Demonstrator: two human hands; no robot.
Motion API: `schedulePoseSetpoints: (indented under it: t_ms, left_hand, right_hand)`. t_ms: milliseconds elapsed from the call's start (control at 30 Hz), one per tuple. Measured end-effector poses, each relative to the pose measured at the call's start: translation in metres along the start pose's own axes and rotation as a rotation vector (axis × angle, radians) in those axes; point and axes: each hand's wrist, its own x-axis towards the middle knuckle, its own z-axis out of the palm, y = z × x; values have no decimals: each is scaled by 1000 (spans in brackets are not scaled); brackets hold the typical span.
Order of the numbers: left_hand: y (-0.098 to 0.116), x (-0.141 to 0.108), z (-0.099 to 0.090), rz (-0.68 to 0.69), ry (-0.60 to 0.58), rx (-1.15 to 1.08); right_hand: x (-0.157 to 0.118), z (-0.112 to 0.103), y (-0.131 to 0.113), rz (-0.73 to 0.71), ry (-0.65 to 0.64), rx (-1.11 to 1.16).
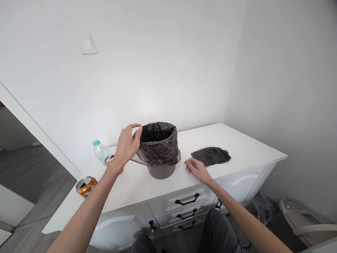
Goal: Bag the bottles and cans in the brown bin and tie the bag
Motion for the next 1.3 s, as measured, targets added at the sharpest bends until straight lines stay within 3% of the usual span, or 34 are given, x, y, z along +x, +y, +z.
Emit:
schedulePoseSetpoints:
  t_ms: [100, 200, 433, 533, 633, 800, 967, 1067, 1167, 1300]
  left_hand:
    - [-28, -5, 2, -28, 187, 51]
    - [-71, 3, 1, -90, 243, 167]
    - [-161, 11, -16, -248, 147, 433]
    - [-179, 1, -20, -308, 70, 460]
    - [-181, -8, -24, -326, 46, 441]
    - [-172, -15, -35, -301, 87, 418]
    - [-149, -14, -50, -138, 248, 367]
    - [-107, -7, -62, 90, 482, 224]
    - [-47, 0, -70, 240, 680, 58]
    - [28, 0, -68, 350, 690, -98]
  right_hand:
    - [-2, 0, -2, 1, -2, -3]
    - [-3, 1, -4, 3, -5, -14]
    - [-3, 3, -4, 17, -3, -45]
    - [-2, 4, -1, 8, 2, -45]
    - [-3, 4, 1, 13, 5, -60]
    - [-4, 4, -2, 10, 8, -70]
    - [-5, 4, -3, 12, 8, -70]
    - [-5, 3, -2, 13, 7, -59]
    - [-4, 2, 1, 4, 13, -45]
    - [-3, 1, 4, -2, 10, -31]
